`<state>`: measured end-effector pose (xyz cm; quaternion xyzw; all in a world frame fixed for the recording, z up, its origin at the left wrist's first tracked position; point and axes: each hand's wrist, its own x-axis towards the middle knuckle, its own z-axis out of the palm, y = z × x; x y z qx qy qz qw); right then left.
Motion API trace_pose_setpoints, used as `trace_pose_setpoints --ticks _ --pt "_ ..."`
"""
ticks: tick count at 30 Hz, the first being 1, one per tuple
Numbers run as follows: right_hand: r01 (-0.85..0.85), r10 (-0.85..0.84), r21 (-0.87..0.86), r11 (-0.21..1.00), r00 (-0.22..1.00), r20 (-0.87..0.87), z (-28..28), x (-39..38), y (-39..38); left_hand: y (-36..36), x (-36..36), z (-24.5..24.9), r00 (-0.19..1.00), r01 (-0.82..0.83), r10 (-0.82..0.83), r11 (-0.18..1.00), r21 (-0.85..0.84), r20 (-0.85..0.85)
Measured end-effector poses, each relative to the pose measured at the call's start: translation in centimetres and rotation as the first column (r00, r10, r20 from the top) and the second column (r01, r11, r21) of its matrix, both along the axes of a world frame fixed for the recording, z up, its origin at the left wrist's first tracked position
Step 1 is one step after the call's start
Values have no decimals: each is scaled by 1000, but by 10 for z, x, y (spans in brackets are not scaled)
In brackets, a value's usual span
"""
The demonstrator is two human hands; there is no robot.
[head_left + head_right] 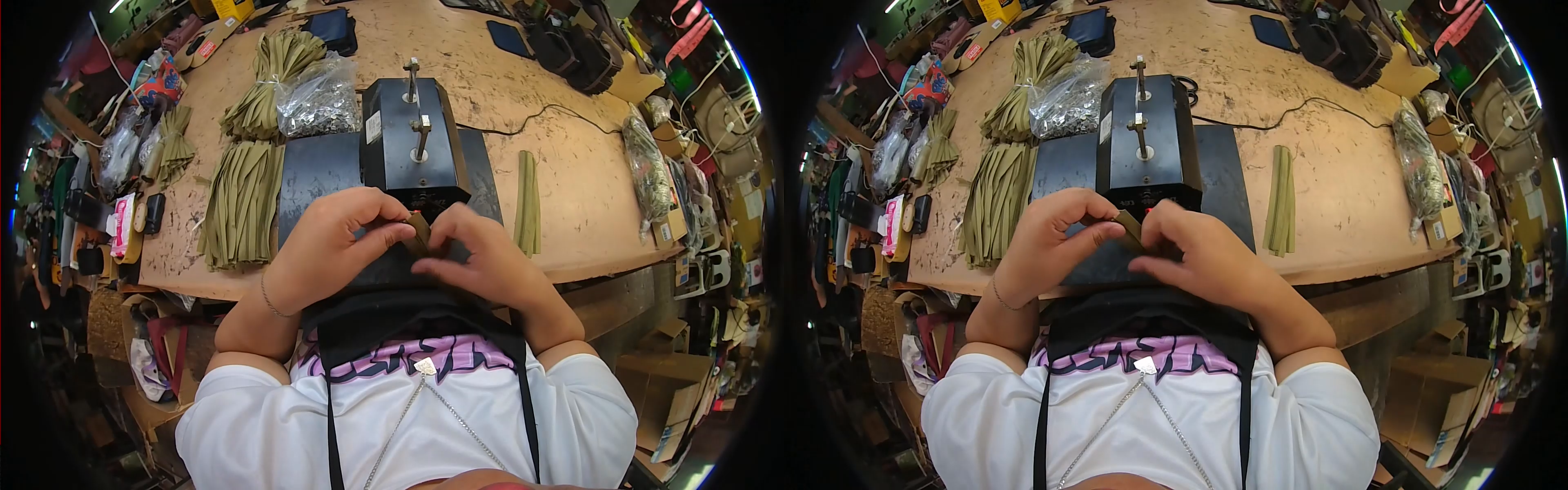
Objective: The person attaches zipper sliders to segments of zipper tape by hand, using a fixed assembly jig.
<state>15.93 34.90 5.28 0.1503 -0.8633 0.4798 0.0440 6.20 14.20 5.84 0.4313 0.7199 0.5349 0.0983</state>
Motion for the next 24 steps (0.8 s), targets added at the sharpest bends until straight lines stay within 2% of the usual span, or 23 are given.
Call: trace_pose_setpoints --ticks 2,3,6,9,12,15,18,19,21,23,24 --pt "41 -76 -227 973 987 -144 -15 -3 -3 1 -1 1 1000 26 -26 1000 0 -14" --pt "17 -46 -269 963 994 -101 -17 -3 0 1 -2 2 997 35 -35 999 -6 -71" --pt "89 -128 -272 958 984 -125 -5 -2 -5 3 -4 7 970 54 -57 998 -20 -235" --pt "2 -40 -118 993 945 -325 2 -9 -1 6 -3 13 925 49 -58 998 -32 -377" --pt "-4 3 -2 1000 931 -365 11 -10 6 7 -2 17 871 42 -66 997 -60 -486" --pt "65 -60 1 998 941 -333 13 -8 6 11 -1 16 835 25 -44 999 -43 -548" --pt "132 -146 -75 988 962 -231 9 -6 7 18 2 13 789 -18 23 1000 14 -614" --pt "136 -174 -272 953 977 -120 6 -6 6 21 2 10 768 -14 41 999 48 -639" --pt "189 -156 -619 762 982 108 -4 -8 3 26 4 5 726 -13 80 995 103 -683" --pt "178 -144 -675 716 984 107 -10 -10 5 29 6 3 682 -22 122 989 147 -721" --pt "172 -137 -701 692 985 106 -11 -11 6 30 5 5 725 -33 133 987 159 -676"
